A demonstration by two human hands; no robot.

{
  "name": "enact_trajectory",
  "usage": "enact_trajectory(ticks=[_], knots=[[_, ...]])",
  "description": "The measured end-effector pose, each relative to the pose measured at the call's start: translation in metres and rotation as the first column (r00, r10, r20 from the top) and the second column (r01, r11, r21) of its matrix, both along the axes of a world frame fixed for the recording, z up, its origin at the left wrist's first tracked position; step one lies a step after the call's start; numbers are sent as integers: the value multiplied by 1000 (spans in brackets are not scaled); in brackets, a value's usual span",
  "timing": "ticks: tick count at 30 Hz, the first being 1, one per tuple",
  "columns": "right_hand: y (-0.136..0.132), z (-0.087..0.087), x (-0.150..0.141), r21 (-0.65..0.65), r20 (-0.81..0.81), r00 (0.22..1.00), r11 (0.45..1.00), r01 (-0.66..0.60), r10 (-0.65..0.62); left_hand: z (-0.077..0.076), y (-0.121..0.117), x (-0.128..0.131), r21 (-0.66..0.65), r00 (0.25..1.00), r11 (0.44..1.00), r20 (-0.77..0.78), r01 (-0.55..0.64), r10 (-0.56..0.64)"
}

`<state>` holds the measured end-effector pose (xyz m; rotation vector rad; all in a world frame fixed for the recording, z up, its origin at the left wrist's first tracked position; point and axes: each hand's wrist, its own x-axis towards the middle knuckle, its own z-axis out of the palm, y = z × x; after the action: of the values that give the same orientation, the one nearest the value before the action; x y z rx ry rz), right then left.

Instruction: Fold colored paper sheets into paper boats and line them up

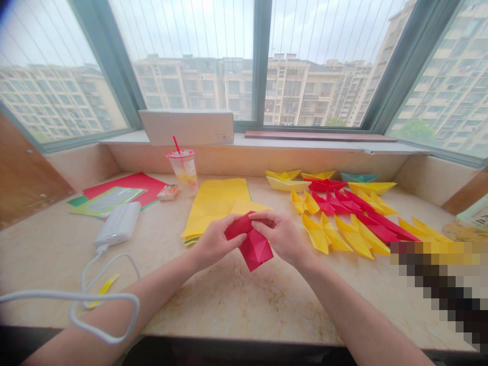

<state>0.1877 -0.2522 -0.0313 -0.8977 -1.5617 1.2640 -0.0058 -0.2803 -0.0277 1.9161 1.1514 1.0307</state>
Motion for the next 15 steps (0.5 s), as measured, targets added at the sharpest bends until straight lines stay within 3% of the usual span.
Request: enact_trajectory(ticks=[6, 15], knots=[[0, 1, 1, -15, -32, 999, 1000, -10, 10, 0, 1, 0, -10, 997, 999, 76, 35, -34], [4, -6, 3, 20, -10, 1000, 1000, -4, 4, -6, 9, 0, -198, 977, 977, 210, 77, -34]])
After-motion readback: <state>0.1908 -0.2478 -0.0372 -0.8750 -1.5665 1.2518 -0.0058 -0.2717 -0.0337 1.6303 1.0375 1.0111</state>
